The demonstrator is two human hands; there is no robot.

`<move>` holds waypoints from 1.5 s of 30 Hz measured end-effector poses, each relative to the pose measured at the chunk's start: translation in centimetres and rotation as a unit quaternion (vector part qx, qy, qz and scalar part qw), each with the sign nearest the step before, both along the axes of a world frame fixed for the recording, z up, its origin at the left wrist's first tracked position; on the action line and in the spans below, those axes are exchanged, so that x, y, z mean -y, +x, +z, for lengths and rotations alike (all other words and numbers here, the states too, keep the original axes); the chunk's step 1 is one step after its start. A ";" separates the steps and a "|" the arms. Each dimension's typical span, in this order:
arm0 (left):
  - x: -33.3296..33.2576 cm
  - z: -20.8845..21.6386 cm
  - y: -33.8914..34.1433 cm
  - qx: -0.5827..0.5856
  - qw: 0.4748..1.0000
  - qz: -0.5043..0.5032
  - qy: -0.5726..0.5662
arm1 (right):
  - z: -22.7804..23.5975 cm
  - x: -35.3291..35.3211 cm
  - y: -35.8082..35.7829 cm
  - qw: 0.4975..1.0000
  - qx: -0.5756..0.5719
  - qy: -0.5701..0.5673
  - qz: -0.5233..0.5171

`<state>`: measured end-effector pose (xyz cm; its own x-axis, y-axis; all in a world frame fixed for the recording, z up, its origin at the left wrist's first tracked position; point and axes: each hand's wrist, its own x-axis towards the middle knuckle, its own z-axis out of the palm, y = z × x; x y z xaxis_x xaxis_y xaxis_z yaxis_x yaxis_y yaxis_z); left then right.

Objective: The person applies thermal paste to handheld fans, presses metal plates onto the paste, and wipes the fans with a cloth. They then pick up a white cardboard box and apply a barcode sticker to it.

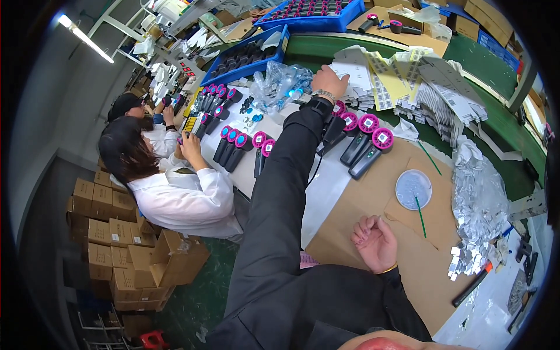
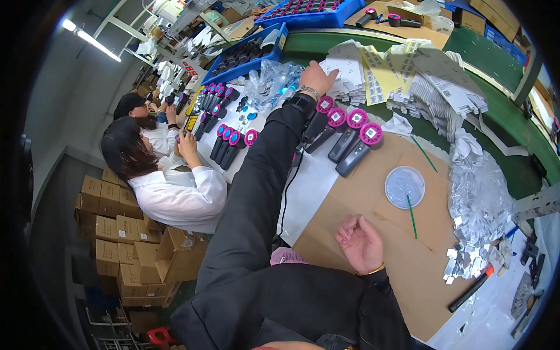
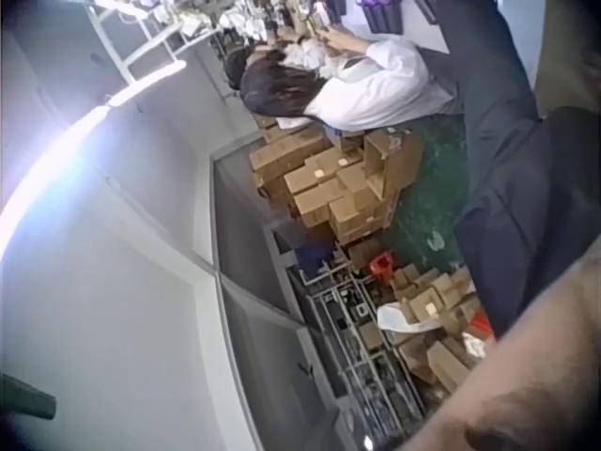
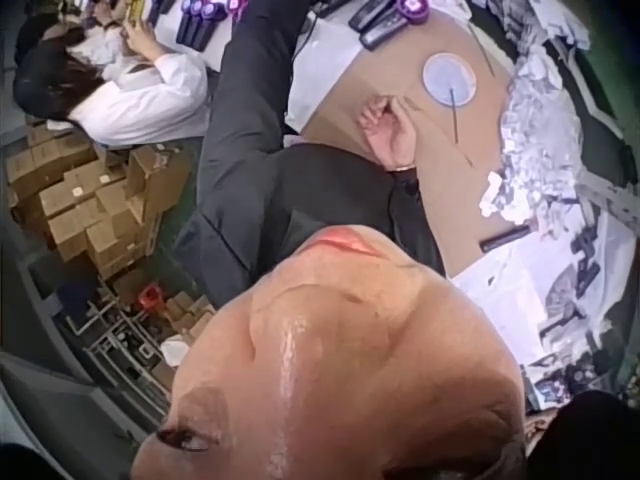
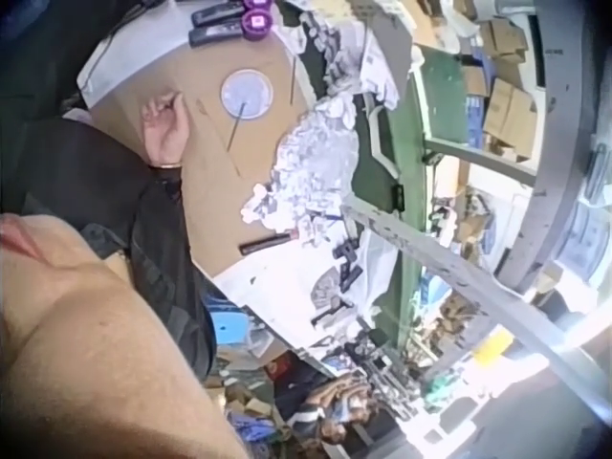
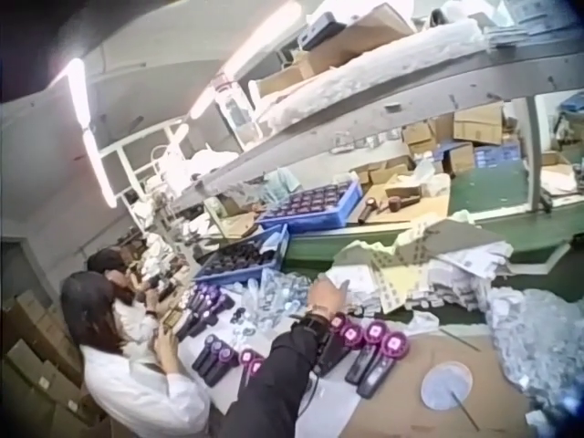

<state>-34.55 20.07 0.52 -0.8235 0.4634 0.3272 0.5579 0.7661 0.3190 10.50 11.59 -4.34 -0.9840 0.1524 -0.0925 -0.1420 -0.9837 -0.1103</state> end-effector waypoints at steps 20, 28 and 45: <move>-5.3 -3.0 -2.1 0.146 0.987 0.016 -0.059 | -0.5 -1.0 0.0 1.000 0.006 0.001 -0.023; -8.0 -3.3 -1.4 0.193 0.977 0.061 -0.070 | -0.1 -1.2 -0.3 0.998 0.032 -0.013 -0.044; -8.7 -4.8 -4.0 0.209 0.975 0.045 -0.050 | -1.0 -1.7 0.2 0.998 0.030 0.018 -0.060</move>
<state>-38.56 28.82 -4.31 -0.9144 0.3947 -0.0898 0.3230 0.8452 0.4257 10.71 13.34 -5.37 -0.9516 0.2723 -0.1429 -0.2499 -0.9555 -0.1568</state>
